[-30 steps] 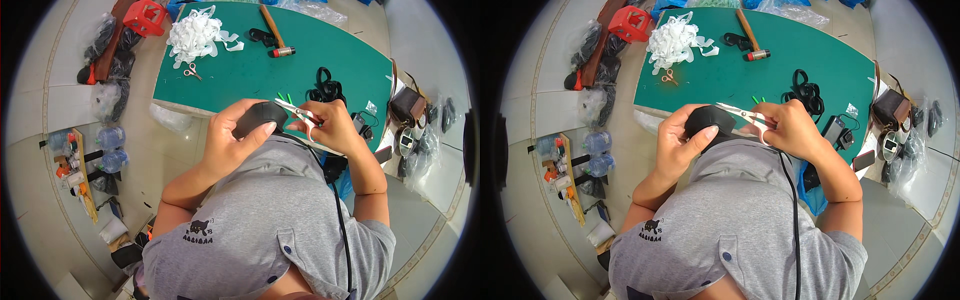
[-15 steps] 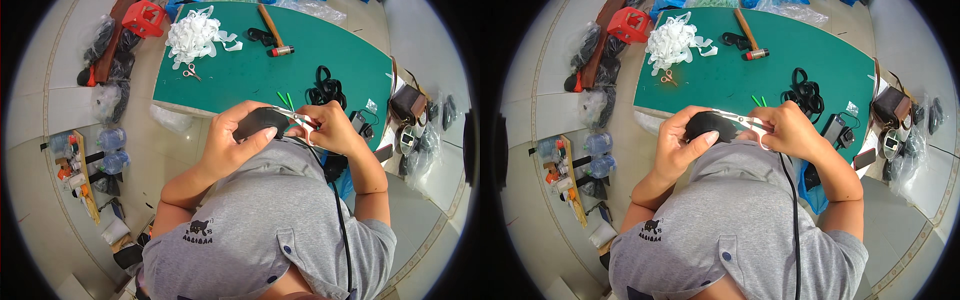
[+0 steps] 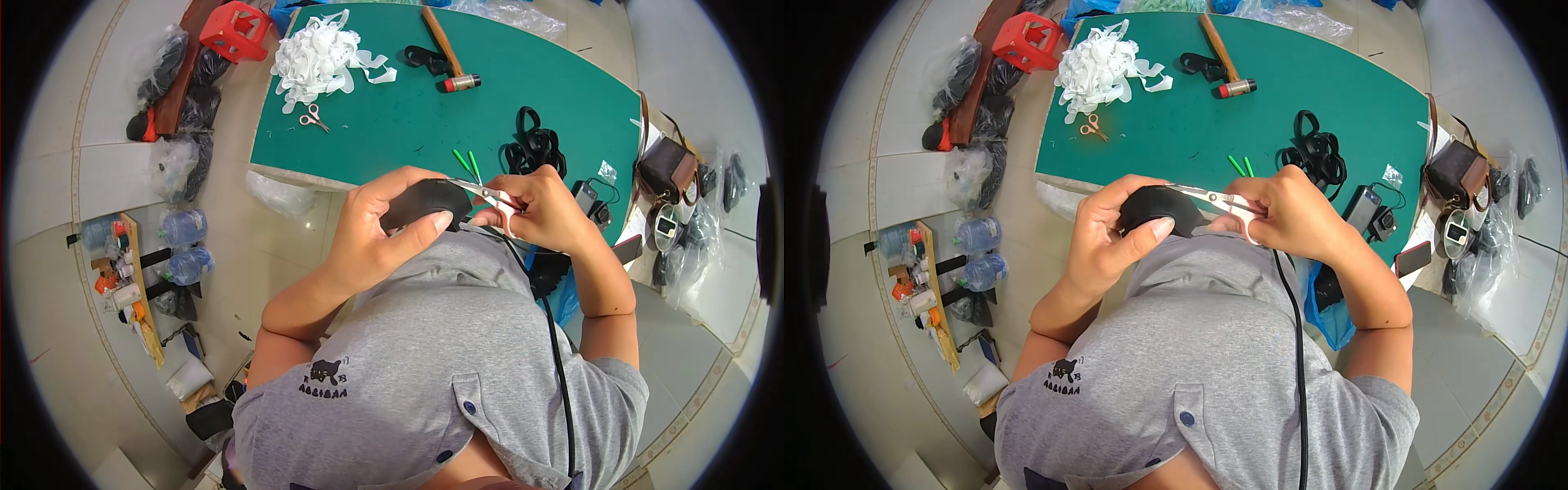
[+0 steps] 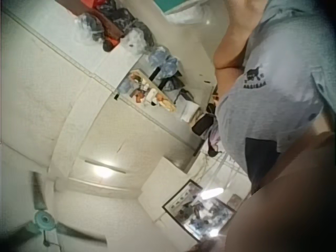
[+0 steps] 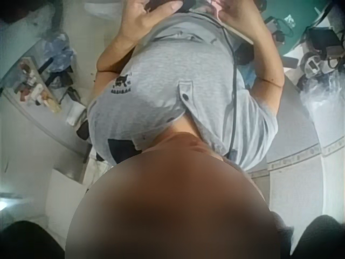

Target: Assembling black plastic straps and frames using scissors for trimming and small pins for attachment.

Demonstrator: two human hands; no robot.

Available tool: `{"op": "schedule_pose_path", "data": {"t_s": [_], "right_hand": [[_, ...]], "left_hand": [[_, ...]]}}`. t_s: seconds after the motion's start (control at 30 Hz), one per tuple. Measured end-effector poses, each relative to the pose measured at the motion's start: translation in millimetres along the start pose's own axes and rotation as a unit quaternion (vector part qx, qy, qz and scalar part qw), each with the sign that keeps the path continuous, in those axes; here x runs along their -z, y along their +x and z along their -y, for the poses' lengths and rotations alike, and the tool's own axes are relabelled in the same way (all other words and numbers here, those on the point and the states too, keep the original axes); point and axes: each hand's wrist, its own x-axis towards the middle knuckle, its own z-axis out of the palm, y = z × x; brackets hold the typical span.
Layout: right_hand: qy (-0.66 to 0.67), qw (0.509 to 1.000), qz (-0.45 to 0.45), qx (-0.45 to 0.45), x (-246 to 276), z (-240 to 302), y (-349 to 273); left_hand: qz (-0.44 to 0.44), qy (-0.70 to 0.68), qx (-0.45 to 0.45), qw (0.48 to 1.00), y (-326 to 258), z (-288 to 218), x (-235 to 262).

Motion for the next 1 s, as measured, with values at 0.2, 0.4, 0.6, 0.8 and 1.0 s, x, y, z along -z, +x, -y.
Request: {"op": "schedule_pose_path", "data": {"t_s": [0.2,0.4,0.6,0.8,1.0], "right_hand": [[-0.028,1.000,0.004,0.003,0.2,3.1,-0.2],[-0.044,0.999,-0.006,0.009,-0.6,0.2,0.6],[-0.059,0.998,-0.007,0.016,0.4,-4.0,-1.5],[-0.063,0.998,-0.005,0.007,2.4,4.2,-0.2],[-0.069,0.998,0.002,0.013,3.1,1.0,-1.6]], "left_hand": [[0.016,0.003,-0.005,1.000,0.2,1.8,0.9],[0.022,0.002,0.000,1.000,-0.8,0.2,3.1],[0.041,-0.004,0.039,0.998,-0.3,-2.4,3.3],[0.046,-0.001,0.047,0.998,0.2,-3.7,3.4],[0.040,0.005,0.017,0.999,1.7,-0.4,1.5]]}}
